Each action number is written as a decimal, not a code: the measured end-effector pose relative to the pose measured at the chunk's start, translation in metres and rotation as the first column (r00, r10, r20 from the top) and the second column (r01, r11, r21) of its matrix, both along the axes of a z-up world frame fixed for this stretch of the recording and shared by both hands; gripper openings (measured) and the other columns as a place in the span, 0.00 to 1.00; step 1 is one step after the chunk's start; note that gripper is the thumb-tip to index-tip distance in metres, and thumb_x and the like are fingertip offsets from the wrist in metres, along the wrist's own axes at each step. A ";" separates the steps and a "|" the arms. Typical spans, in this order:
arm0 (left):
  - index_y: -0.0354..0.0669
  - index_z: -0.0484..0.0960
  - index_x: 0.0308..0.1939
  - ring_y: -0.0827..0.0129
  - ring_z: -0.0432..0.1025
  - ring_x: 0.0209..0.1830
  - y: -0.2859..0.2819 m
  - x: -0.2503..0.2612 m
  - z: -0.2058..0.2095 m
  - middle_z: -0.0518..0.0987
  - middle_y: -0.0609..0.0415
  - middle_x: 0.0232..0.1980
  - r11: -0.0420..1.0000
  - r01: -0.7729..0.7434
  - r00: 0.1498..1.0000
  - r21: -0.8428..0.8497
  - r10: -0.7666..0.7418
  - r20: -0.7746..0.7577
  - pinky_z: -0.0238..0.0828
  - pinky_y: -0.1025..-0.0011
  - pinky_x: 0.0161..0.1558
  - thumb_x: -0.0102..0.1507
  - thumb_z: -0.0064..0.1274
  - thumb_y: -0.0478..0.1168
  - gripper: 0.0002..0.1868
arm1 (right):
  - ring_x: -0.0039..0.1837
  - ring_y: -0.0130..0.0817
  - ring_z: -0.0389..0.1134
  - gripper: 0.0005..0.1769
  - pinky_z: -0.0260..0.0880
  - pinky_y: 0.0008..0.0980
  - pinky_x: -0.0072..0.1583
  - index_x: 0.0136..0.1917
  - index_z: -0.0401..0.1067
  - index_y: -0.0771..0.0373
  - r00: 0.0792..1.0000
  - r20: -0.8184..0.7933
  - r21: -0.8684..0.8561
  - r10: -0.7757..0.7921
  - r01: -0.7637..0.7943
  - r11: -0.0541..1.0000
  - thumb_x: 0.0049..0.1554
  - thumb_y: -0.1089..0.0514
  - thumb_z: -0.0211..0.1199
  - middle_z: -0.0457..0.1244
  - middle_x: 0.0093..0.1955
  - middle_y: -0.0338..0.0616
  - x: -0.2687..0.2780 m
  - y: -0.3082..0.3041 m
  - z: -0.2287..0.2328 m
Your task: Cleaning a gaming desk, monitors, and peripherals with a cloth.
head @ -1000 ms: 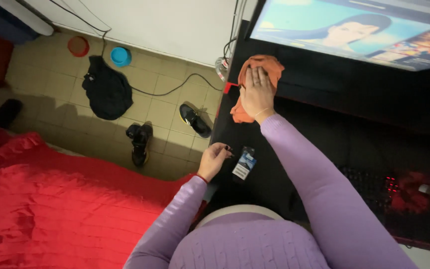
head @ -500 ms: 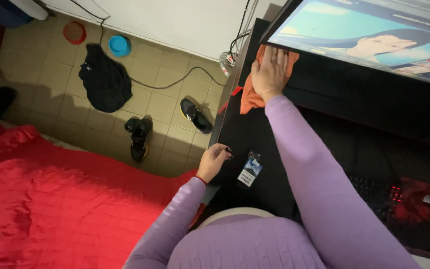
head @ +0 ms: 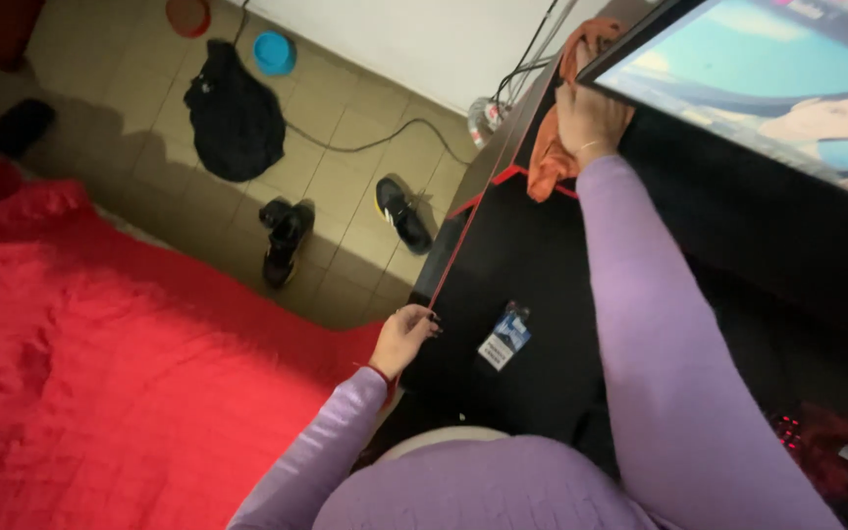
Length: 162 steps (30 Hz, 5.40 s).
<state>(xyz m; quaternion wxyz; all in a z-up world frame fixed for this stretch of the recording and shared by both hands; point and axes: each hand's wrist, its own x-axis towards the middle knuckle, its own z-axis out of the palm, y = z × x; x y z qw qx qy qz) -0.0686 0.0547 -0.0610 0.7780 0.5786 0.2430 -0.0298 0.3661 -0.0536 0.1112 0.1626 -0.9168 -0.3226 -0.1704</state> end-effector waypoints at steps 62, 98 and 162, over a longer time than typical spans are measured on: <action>0.31 0.80 0.49 0.76 0.76 0.36 -0.112 0.065 0.068 0.83 0.54 0.38 0.995 0.099 0.989 0.021 -0.100 0.108 0.75 0.75 0.41 0.70 0.48 0.35 0.10 | 0.85 0.47 0.41 0.37 0.38 0.50 0.81 0.82 0.51 0.64 0.984 -0.177 -0.162 0.030 -0.059 0.985 0.65 0.51 0.56 0.46 0.85 0.50 -0.070 -0.156 0.023; 0.30 0.48 0.79 0.49 0.45 0.83 -0.121 0.326 0.142 0.51 0.37 0.82 0.122 -0.071 0.924 0.990 -0.367 0.111 0.42 0.50 0.77 0.69 0.50 0.52 0.44 | 0.84 0.56 0.42 0.37 0.43 0.53 0.78 0.83 0.48 0.65 0.913 -0.225 -0.012 -0.339 0.346 0.938 0.66 0.54 0.53 0.44 0.85 0.53 -0.072 -0.279 0.010; 0.37 0.56 0.79 0.58 0.50 0.82 -0.353 0.260 0.171 0.56 0.47 0.82 -0.095 0.031 0.763 0.995 -0.641 -0.085 0.43 0.47 0.76 0.67 0.48 0.51 0.39 | 0.63 0.39 0.68 0.22 0.67 0.35 0.65 0.69 0.70 0.67 0.836 -0.530 0.713 0.143 0.348 0.609 0.64 0.60 0.54 0.68 0.61 0.52 -0.131 -0.509 -0.050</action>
